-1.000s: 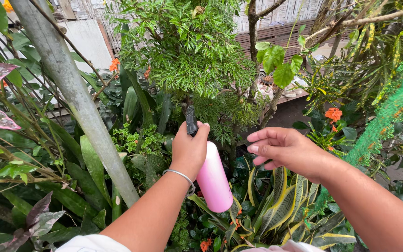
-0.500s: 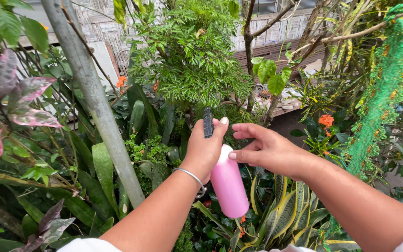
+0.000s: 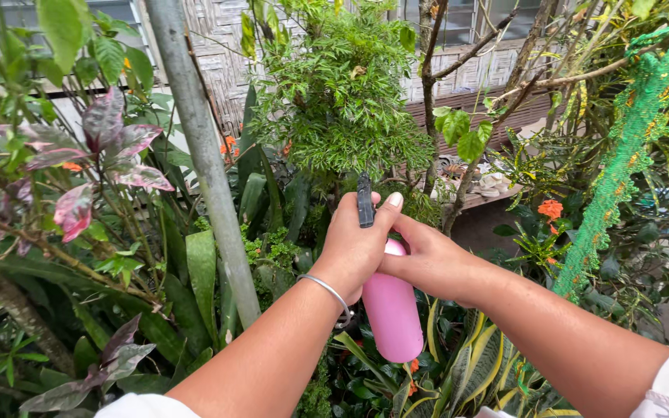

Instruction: The person uses a spray bottle to apply liquid to various plants in an outdoor garden area.

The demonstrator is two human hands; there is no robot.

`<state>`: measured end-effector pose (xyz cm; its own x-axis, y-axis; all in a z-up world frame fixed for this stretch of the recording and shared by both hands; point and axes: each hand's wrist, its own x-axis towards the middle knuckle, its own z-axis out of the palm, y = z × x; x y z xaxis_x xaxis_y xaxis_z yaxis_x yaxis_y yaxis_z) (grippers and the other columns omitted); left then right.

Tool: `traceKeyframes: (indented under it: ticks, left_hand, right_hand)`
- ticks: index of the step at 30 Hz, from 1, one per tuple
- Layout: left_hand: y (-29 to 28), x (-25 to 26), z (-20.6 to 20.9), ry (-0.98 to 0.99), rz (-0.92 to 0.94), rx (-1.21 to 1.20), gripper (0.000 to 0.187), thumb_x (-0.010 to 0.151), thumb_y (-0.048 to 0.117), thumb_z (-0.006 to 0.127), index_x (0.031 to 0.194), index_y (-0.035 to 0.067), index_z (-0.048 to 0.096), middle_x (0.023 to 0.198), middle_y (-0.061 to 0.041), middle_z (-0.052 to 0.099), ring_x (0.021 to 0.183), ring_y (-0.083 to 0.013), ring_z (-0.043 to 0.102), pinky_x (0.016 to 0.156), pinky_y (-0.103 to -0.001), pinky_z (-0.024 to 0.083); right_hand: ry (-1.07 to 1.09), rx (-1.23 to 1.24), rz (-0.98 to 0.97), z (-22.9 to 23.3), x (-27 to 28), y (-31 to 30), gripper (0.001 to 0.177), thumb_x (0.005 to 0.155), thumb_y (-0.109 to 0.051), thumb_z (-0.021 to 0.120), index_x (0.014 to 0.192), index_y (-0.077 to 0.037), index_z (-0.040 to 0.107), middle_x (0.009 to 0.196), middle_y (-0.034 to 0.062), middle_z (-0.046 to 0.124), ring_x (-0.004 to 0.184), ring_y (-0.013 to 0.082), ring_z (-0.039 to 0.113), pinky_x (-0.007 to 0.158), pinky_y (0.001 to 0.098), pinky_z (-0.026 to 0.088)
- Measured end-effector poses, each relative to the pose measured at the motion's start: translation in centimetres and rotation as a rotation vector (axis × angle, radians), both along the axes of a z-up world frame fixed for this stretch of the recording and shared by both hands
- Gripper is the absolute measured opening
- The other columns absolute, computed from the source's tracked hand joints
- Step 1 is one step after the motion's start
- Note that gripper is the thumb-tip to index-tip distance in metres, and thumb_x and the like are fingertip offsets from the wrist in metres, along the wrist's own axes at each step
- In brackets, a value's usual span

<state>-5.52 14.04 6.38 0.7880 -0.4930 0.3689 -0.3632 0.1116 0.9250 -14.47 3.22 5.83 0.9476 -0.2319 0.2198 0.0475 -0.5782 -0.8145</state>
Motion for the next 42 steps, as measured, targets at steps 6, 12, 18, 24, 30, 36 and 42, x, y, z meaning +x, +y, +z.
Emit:
traceKeyframes:
  ticks: [6, 12, 18, 24, 30, 36, 42]
  left_hand:
    - [0.9, -0.8, 0.2, -0.047, 0.048, -0.009, 0.062, 0.081, 0.041, 0.079, 0.122, 0.001, 0.056, 0.105, -0.008, 0.065, 0.092, -0.0165, 0.064, 0.081, -0.034, 0.055]
    - [1.3, -1.8, 0.7, 0.034, 0.013, -0.126, 0.061, 0.078, 0.033, 0.083, 0.12, -0.003, 0.057, 0.093, -0.009, 0.065, 0.071, -0.0157, 0.06, 0.062, -0.034, 0.054]
    - [1.3, -2.0, 1.5, -0.066, 0.007, -0.128, 0.057, 0.075, 0.031, 0.086, 0.114, -0.003, 0.061, 0.091, -0.009, 0.07, 0.073, -0.0123, 0.063, 0.066, -0.032, 0.057]
    - [1.3, -1.0, 2.4, -0.311, 0.07, 0.042, 0.088, 0.068, 0.031, 0.089, 0.14, -0.001, 0.05, 0.13, -0.018, 0.058, 0.115, -0.0247, 0.063, 0.094, -0.037, 0.053]
    - [2.4, 0.6, 0.8, -0.073, 0.045, 0.006, 0.074, 0.077, 0.035, 0.08, 0.138, 0.001, 0.056, 0.14, -0.016, 0.06, 0.132, -0.0244, 0.055, 0.109, -0.039, 0.042]
    - [4.3, 1.9, 0.3, 0.014, 0.105, 0.059, 0.057, 0.08, 0.033, 0.077, 0.126, 0.001, 0.066, 0.128, -0.012, 0.069, 0.118, -0.0225, 0.064, 0.1, -0.036, 0.051]
    - [5.7, 3.2, -0.1, 0.081, 0.129, 0.019, 0.048, 0.083, 0.028, 0.077, 0.122, 0.001, 0.067, 0.116, -0.01, 0.073, 0.106, -0.017, 0.068, 0.094, -0.031, 0.053]
  right_hand:
    - [-0.121, 0.13, 0.097, -1.5, 1.4, 0.9, 0.044, 0.09, -0.025, 0.064, 0.128, -0.006, 0.056, 0.11, 0.0073, 0.073, 0.097, 0.0139, 0.07, 0.083, 0.0336, 0.059]
    - [-0.126, 0.18, 0.037, -1.1, 2.2, 2.1, 0.032, 0.087, -0.019, 0.062, 0.115, -0.005, 0.065, 0.094, 0.0058, 0.074, 0.082, 0.0164, 0.072, 0.072, 0.0352, 0.059]
    - [-0.412, 0.083, 0.059, -1.6, 3.3, 1.6, 0.022, 0.088, -0.015, 0.063, 0.107, -0.004, 0.066, 0.093, 0.0083, 0.074, 0.081, 0.0145, 0.069, 0.069, 0.0328, 0.057]
    - [-0.297, 0.482, -0.142, -0.2, 4.9, -1.8, 0.024, 0.086, -0.014, 0.071, 0.108, -0.006, 0.067, 0.089, 0.0072, 0.072, 0.074, 0.0168, 0.067, 0.064, 0.0333, 0.054]
    - [-0.371, 0.569, -0.051, 1.3, 7.3, -5.4, 0.025, 0.086, -0.013, 0.07, 0.109, -0.004, 0.065, 0.088, 0.0087, 0.072, 0.076, 0.0188, 0.071, 0.065, 0.0339, 0.058]
    - [-0.284, 0.513, -0.053, 1.3, 9.9, -6.6, 0.02, 0.088, -0.014, 0.068, 0.101, 0.001, 0.065, 0.087, 0.0126, 0.072, 0.072, 0.0222, 0.07, 0.065, 0.0386, 0.059]
    - [-0.468, 0.686, 0.036, 4.1, 13.2, -8.9, 0.016, 0.087, -0.01, 0.068, 0.103, -0.007, 0.064, 0.085, 0.0123, 0.068, 0.073, 0.0251, 0.071, 0.066, 0.0443, 0.062]
